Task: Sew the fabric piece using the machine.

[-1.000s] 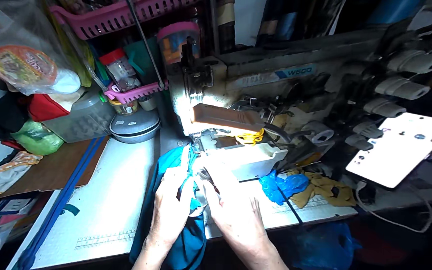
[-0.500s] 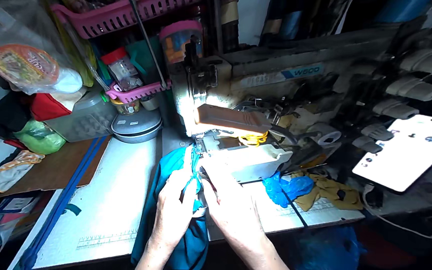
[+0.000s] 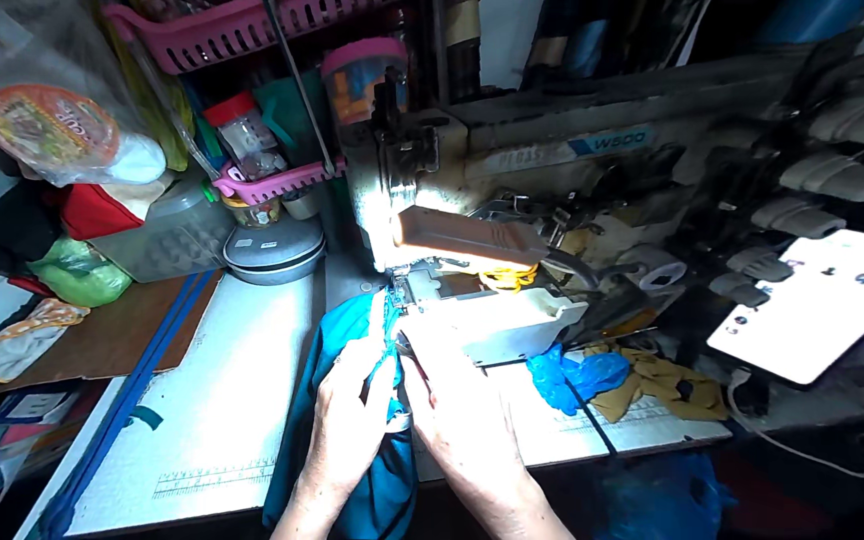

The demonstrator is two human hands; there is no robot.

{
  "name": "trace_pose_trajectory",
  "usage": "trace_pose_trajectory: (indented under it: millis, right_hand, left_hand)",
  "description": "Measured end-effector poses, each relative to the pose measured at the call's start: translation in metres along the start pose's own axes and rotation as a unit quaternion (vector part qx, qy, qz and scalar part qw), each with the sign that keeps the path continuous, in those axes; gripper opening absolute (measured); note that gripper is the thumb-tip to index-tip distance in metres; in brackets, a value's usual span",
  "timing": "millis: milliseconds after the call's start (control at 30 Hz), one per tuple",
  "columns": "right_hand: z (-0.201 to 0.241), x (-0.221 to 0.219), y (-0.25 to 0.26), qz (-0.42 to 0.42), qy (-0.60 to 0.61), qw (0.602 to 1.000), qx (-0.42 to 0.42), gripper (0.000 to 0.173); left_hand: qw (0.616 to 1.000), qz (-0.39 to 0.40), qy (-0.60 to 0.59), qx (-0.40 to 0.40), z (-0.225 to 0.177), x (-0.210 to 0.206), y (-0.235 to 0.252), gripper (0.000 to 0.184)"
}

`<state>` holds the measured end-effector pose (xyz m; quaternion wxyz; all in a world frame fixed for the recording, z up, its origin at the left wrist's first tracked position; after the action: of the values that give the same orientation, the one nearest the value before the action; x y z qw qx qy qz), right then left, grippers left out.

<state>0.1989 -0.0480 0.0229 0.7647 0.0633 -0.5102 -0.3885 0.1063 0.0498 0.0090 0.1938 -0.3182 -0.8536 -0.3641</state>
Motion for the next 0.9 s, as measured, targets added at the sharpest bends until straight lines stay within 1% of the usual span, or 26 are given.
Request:
trace_pose_trajectory:
  millis: [100, 167, 300, 433, 500, 567, 600, 633, 700, 767, 833, 900]
  right_hand:
    - [0.001, -0.004, 0.0, 0.013, 0.006, 1.0, -0.014, 0.032]
    - [0.001, -0.007, -0.003, -0.003, 0.011, 1.0, -0.007, 0.032]
    - [-0.006, -0.007, -0.006, 0.006, 0.027, 1.0, -0.006, 0.032]
    - [-0.019, -0.006, -0.006, 0.022, 0.098, 0.994, -0.037, 0.029]
    - [-0.026, -0.009, -0.003, 0.048, 0.167, 0.983, -0.059, 0.029]
    - [-0.031, -0.011, 0.001, 0.083, 0.232, 0.965, -0.088, 0.033]
    - [-0.032, -0.011, 0.003, 0.092, 0.248, 0.959, -0.104, 0.035]
    - [-0.032, -0.011, 0.005, 0.097, 0.251, 0.957, -0.11, 0.033]
    - [-0.029, -0.013, 0.009, 0.12, 0.25, 0.956, -0.093, 0.026]
    - [-0.027, -0.016, 0.013, 0.143, 0.246, 0.956, -0.071, 0.023]
    - [-0.028, -0.017, 0.014, 0.128, 0.243, 0.96, -0.046, 0.024]
    - [-0.028, -0.012, 0.016, 0.103, 0.243, 0.964, -0.032, 0.026]
  left_hand:
    - [1.0, 0.001, 0.008, -0.008, -0.003, -0.001, 0.0, 0.02]
    - [1.0, 0.007, 0.01, -0.002, -0.002, -0.001, 0.001, 0.021]
    - [1.0, 0.02, 0.004, -0.004, -0.001, -0.002, 0.0, 0.021]
    - [0.999, 0.03, -0.007, -0.005, 0.0, -0.001, 0.001, 0.02]
    - [0.999, 0.03, -0.015, 0.0, 0.001, 0.0, 0.002, 0.02]
    - [0.999, 0.029, -0.017, 0.005, 0.003, 0.001, 0.003, 0.022]
    - [0.999, 0.029, -0.019, 0.006, 0.004, 0.002, 0.003, 0.022]
    - [0.999, 0.029, -0.02, 0.01, 0.004, 0.003, 0.003, 0.022]
    - [0.999, 0.027, -0.019, 0.015, 0.004, 0.004, 0.006, 0.022]
    - [1.0, 0.017, -0.011, 0.019, 0.002, 0.007, 0.009, 0.022]
    - [0.999, 0.022, 0.017, 0.042, -0.001, 0.01, 0.015, 0.019]
    - [0.994, 0.062, 0.053, 0.072, -0.004, 0.01, 0.021, 0.022]
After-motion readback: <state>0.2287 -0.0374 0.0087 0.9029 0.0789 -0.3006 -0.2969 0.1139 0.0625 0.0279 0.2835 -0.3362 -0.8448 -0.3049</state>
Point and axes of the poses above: each hand's wrist, its own y-axis towards the middle knuckle, its own x-axis out of the back of the hand, z = x × y, the point moved 8 cm from there along y, towards the middle knuckle, and after that the axes turned 10 degrees about z, right-handed, at the moved point
